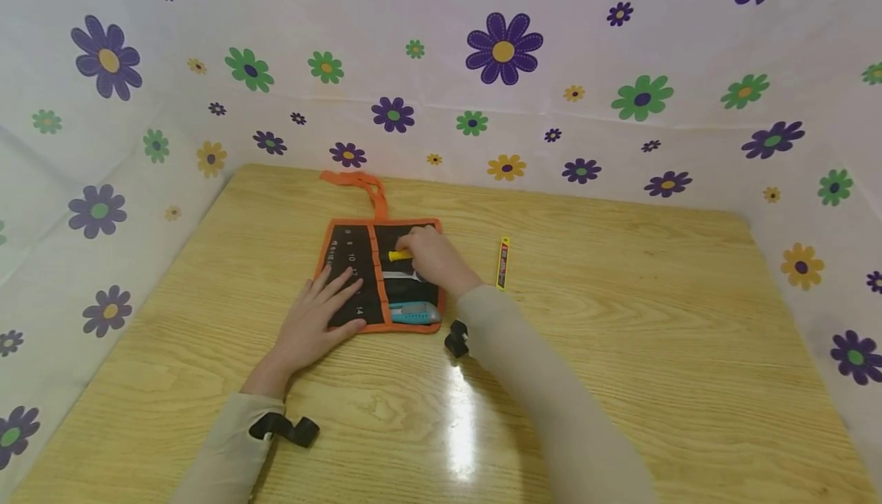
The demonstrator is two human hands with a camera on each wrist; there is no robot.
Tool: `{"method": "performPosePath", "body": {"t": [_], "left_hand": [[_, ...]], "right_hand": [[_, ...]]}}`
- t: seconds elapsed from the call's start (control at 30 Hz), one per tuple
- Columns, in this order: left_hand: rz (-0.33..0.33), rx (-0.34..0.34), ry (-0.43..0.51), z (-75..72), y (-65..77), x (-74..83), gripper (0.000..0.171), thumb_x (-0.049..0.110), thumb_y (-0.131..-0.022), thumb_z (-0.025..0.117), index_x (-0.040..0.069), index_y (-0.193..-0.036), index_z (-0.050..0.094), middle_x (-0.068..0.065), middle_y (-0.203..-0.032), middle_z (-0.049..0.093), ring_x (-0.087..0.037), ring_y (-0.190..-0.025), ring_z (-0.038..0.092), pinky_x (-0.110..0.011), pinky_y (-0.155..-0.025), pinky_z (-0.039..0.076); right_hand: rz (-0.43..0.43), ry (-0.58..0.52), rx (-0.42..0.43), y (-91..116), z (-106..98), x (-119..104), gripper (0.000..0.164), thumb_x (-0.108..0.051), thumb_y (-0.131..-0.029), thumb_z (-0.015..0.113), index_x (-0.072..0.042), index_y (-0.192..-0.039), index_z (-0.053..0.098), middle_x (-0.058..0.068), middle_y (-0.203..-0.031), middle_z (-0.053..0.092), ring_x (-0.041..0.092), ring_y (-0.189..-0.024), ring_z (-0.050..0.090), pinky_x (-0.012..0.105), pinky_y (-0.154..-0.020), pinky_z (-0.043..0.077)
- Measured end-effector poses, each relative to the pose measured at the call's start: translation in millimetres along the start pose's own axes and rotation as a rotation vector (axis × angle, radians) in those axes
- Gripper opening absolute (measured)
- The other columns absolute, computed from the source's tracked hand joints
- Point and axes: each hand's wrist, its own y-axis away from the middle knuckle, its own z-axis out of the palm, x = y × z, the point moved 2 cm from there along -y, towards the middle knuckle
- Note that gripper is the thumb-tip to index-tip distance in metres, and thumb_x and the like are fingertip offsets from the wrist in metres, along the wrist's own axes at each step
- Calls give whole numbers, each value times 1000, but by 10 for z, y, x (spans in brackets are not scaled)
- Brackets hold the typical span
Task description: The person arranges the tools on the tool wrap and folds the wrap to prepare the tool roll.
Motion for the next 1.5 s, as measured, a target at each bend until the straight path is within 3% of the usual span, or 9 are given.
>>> {"method": "performPosePath", "body": {"t": [0.4, 0.63, 1.0, 1.5], "left_hand": [[-2, -8, 0, -15, 2, 14, 69, 59, -91, 52, 25, -149, 36, 3, -157, 23, -27, -145, 3, -49, -115, 3], [1, -6, -3, -9, 0, 20, 69, 60, -91, 51, 25, -149, 36, 3, -157, 23, -27, -145, 4, -50, -115, 3], [0, -18, -6, -2, 2, 8, 70, 61, -91, 51, 25, -150, 36, 4, -157, 21, -26, -145, 2, -49, -115, 2], [8, -24, -11, -7, -2, 16, 69, 61, -92, 49, 25, -149, 36, 3, -157, 21, -27, -145, 2, -50, -115, 2]], "right_hand": [[-35, -16, 45, -34, 26, -120, 23, 2, -91, 62, -7, -108, 73, 8, -107, 64, 25, -101, 55, 36, -91, 47], [-49, -58, 52, 7, 29, -51, 22, -1, -91, 63, -5, -111, 71, 10, -110, 64, 26, -103, 56, 36, -92, 47], [58, -188, 35, 199, -93, 192, 22, -1, -93, 61, 0, -113, 68, 13, -104, 63, 24, -92, 59, 35, -81, 52], [27, -127, 96, 133, -52, 126, 14, -3, -91, 64, 0, -103, 72, 12, -98, 67, 25, -90, 60, 35, -78, 52]]}}
